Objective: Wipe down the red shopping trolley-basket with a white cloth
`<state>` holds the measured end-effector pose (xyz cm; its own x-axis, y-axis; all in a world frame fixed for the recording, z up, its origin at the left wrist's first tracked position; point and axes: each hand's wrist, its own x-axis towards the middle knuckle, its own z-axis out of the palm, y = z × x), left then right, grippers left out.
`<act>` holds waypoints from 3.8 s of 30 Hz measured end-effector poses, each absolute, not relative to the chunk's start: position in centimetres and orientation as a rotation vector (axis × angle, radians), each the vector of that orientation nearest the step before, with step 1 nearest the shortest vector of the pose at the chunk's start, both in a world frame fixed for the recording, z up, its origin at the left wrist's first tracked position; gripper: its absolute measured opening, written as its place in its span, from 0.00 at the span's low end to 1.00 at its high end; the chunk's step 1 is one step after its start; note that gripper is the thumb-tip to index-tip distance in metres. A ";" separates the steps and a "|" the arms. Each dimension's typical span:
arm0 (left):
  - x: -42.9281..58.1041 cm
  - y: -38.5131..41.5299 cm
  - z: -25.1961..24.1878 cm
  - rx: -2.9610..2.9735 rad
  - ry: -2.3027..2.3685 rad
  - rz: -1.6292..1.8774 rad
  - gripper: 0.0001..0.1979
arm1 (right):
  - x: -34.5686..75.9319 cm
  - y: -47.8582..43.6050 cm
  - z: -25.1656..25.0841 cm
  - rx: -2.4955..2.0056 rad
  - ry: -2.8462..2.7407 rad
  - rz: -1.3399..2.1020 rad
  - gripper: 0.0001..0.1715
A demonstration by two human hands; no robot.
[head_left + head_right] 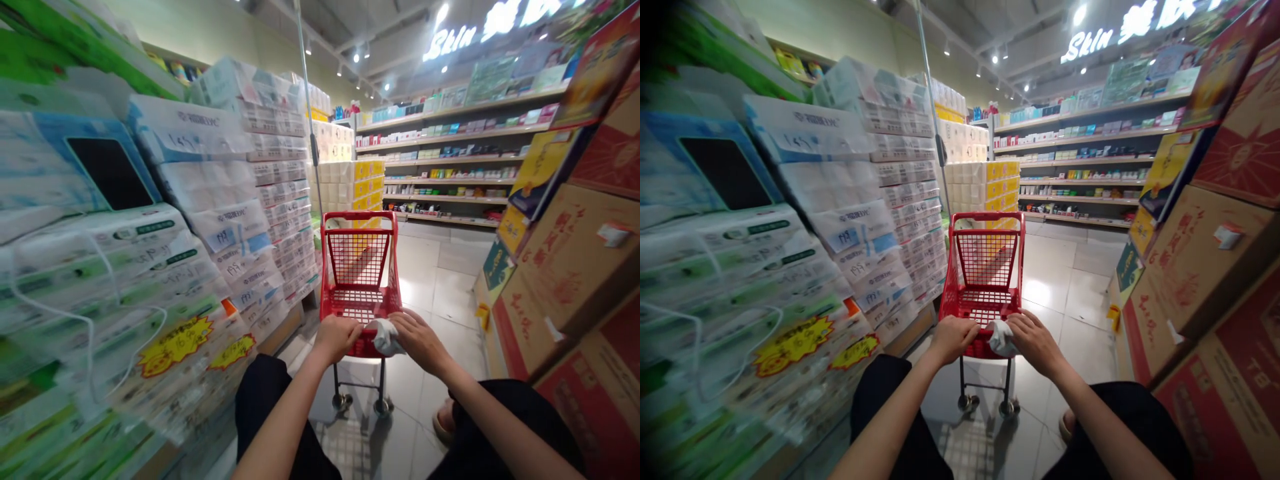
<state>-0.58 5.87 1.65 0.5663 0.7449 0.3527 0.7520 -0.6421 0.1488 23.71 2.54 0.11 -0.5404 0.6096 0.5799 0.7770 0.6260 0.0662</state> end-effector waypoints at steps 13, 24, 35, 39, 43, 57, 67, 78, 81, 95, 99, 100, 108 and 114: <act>-1.8 6.6 1.8 -2.794 -1.278 -0.671 0.21 | 23.5 2.3 -0.2 -1.025 -2.347 -0.371 0.19; -0.3 6.3 1.8 -2.760 -1.291 -0.615 0.12 | 20.2 1.6 -0.6 -1.278 -2.239 -0.503 0.16; -0.2 6.4 1.8 -2.693 -1.399 -0.565 0.13 | 18.9 2.5 -0.4 -1.204 -2.340 -0.447 0.14; -0.3 6.2 1.8 -2.700 -1.369 -0.615 0.13 | 24.2 1.7 0.0 -1.049 -2.404 -0.328 0.22; 0.1 5.6 1.8 -2.785 -1.262 -0.644 0.12 | 27.7 2.1 0.9 -1.002 -2.424 -0.217 0.22; 0.4 5.5 1.5 -2.733 -1.228 -0.620 0.13 | 26.7 6.2 2.3 -1.214 -2.265 -0.201 0.19; -0.8 5.6 0.7 -2.644 -1.317 -0.703 0.16 | 23.4 2.4 -0.1 -1.104 -2.290 -0.185 0.14; -0.5 5.9 0.6 -2.663 -1.265 -0.732 0.16 | 26.8 8.1 1.1 -1.239 -2.200 -0.048 0.22; -0.5 5.9 0.4 -2.591 -1.326 -0.756 0.16 | 24.9 6.4 0.3 -1.223 -2.153 -0.107 0.20; -2.2 5.6 0.6 -2.740 -1.237 -0.760 0.15 | 27.0 7.4 1.2 -1.170 -2.317 -0.163 0.23; -2.0 5.9 0.8 -2.721 -1.262 -0.751 0.15 | 26.5 8.5 0.7 -1.280 -2.171 -0.192 0.24; -2.0 6.1 0.8 -2.707 -1.277 -0.751 0.15 | 26.0 8.1 0.5 -1.282 -2.147 -0.206 0.23; -2.3 6.5 0.7 -2.630 -1.369 -0.788 0.16 | 20.3 1.6 -0.2 -1.243 -2.202 -0.342 0.12; 0.4 5.0 0.2 -2.605 -1.319 -0.895 0.10 | 18.3 1.4 0.1 -1.359 -2.150 -0.481 0.10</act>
